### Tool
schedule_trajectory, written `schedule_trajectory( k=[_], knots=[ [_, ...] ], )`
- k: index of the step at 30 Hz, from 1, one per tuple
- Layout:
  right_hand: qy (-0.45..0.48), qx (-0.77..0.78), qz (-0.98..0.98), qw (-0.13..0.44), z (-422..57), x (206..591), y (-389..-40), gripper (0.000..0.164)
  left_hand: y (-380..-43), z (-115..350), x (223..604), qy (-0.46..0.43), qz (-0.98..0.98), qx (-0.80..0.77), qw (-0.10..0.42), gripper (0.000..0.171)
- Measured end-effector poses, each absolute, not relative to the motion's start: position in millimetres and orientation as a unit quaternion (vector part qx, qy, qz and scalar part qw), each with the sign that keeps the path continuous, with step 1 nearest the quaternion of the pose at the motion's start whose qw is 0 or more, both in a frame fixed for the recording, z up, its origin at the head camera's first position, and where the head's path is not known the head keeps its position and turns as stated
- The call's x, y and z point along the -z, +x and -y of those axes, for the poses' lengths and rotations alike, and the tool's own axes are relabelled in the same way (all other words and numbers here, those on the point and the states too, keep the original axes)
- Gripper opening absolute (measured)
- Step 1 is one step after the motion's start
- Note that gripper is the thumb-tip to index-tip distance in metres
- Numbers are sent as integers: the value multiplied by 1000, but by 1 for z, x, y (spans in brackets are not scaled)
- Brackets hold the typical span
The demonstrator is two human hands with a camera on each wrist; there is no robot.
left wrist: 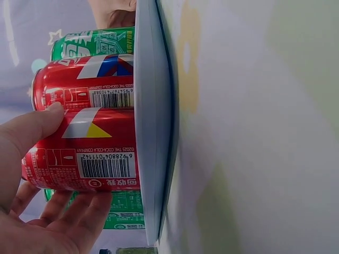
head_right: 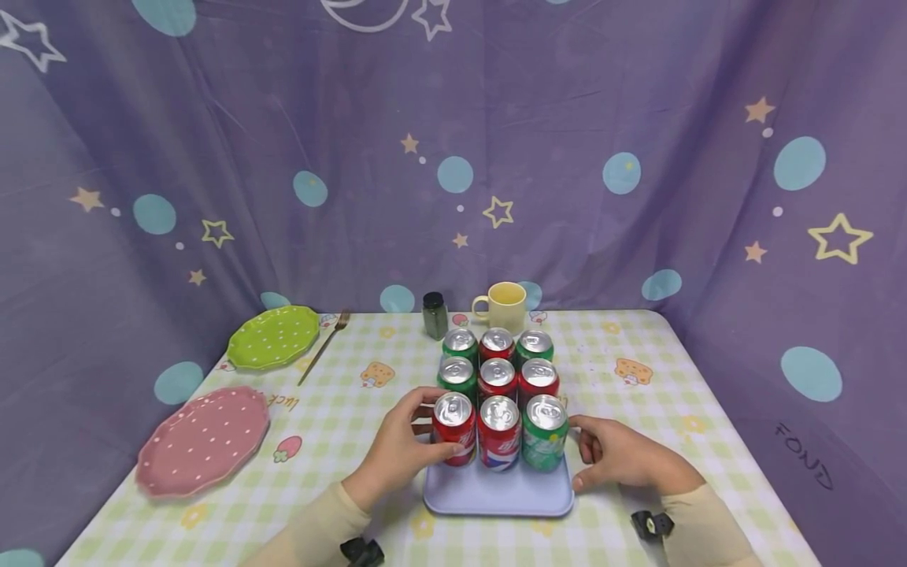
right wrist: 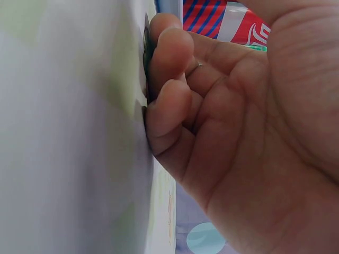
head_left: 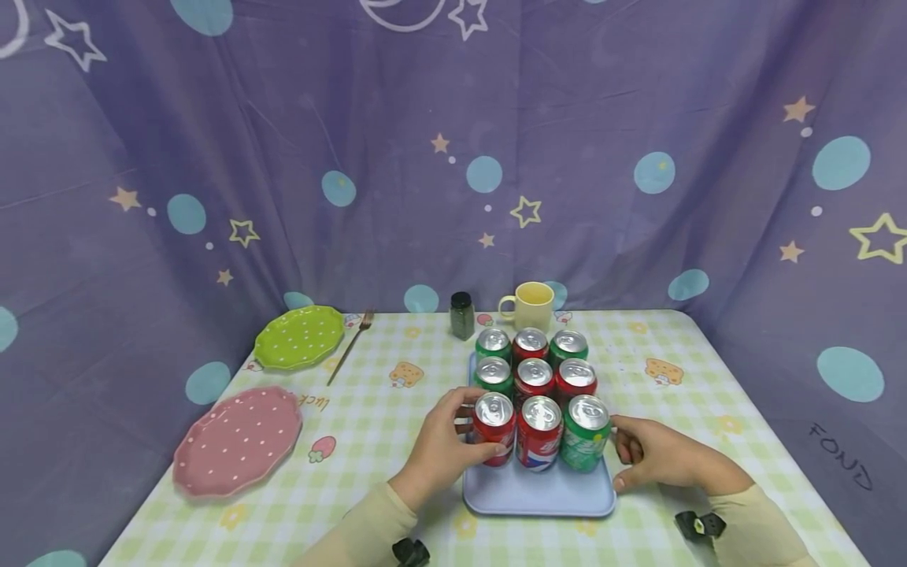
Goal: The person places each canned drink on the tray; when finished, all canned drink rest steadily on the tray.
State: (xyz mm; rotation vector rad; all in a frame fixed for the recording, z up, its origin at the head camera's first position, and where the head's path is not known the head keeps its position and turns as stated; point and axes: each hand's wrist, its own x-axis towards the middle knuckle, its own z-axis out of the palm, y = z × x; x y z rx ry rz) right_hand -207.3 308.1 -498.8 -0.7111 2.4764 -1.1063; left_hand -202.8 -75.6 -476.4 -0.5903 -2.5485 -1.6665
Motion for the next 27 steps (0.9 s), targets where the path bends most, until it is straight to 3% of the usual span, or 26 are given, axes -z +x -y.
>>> schedule_trajectory(
  k=[23,27],
  knots=[
    [-253,408,-858,182,-308,494,-208,48,-205,84,475,-227,819,526,18,77],
    [-252,391,-871,160,-309,490,-208,55,-209,95,474,-238,820,520,11,76]
  ],
)
